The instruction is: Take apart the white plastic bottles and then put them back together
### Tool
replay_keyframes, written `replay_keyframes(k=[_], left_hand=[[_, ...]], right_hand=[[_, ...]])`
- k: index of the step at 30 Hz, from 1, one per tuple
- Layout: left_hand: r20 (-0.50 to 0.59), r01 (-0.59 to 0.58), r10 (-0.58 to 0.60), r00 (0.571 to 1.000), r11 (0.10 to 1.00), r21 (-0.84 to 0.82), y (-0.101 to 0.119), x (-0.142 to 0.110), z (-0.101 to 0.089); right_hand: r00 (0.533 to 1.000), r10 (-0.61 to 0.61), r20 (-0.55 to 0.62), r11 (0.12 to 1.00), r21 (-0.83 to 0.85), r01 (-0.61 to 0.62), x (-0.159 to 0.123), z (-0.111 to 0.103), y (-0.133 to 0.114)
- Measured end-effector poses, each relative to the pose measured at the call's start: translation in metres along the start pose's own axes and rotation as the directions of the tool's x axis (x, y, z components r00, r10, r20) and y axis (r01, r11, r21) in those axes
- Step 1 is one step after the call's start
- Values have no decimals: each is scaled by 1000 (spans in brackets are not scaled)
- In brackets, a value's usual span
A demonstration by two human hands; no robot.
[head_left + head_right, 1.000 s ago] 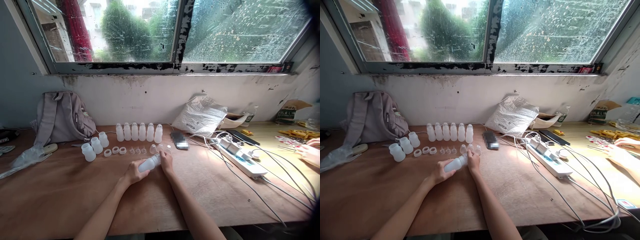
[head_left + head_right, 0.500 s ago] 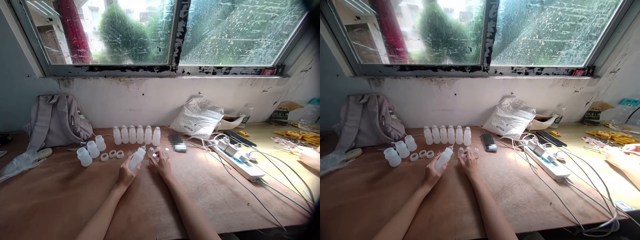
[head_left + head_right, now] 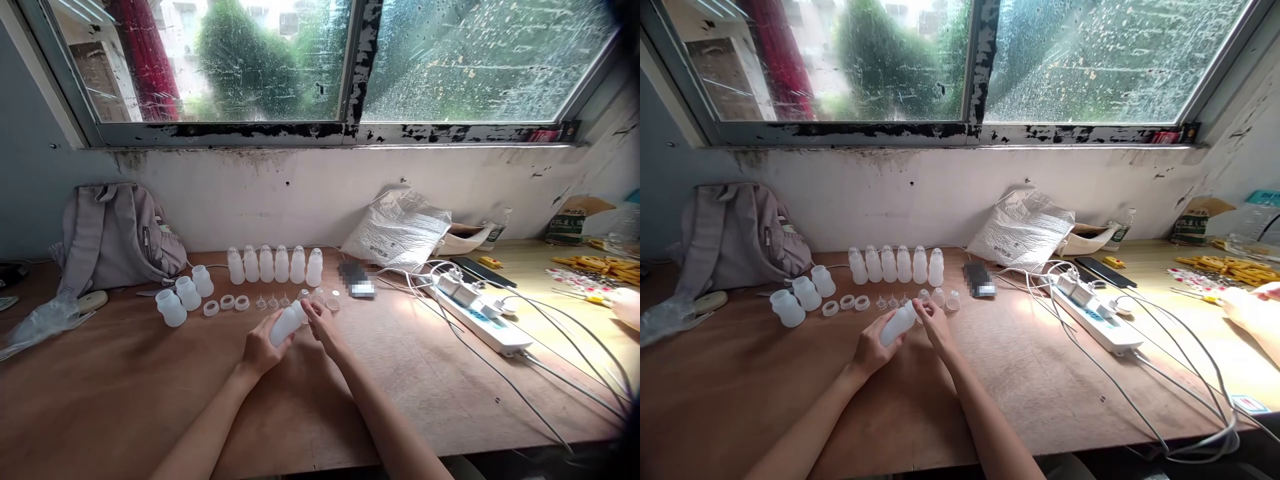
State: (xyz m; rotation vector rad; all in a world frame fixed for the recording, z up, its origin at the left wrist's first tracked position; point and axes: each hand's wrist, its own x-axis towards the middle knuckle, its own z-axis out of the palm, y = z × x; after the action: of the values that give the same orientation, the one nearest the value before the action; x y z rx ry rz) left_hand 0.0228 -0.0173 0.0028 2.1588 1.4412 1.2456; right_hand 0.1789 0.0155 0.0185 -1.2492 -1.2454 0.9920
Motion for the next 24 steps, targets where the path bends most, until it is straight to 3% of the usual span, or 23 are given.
replay_keyframes(k=[5, 11, 13, 17, 19, 21, 24], left_hand=[[94, -3, 12, 995, 995, -103, 10, -4, -1], [188, 207, -150, 971, 919, -335, 20, -1, -10], [275, 329, -218, 936, 821, -467, 19, 0, -9], [575, 622, -252, 778, 440, -648, 11, 2, -5], [649, 690, -238, 723, 282, -666, 7, 3, -6], [676, 713, -228, 701, 197, -673, 4, 4, -9], [687, 720, -217, 694, 188, -668, 1, 5, -12]], right_hand=[[999, 26, 41, 1000, -10, -26, 0, 1, 3], [998, 25, 55, 998, 56, -28, -3, 2, 5], [996, 15, 82, 996, 91, -22, -5, 2, 2], [989, -17, 150, 970, 241, -20, -9, 2, -9], [979, -15, 204, 953, 301, -48, -11, 1, -14], [965, -18, 262, 944, 323, -70, -11, 0, -17], [958, -36, 285, 949, 310, -57, -11, -2, -20]])
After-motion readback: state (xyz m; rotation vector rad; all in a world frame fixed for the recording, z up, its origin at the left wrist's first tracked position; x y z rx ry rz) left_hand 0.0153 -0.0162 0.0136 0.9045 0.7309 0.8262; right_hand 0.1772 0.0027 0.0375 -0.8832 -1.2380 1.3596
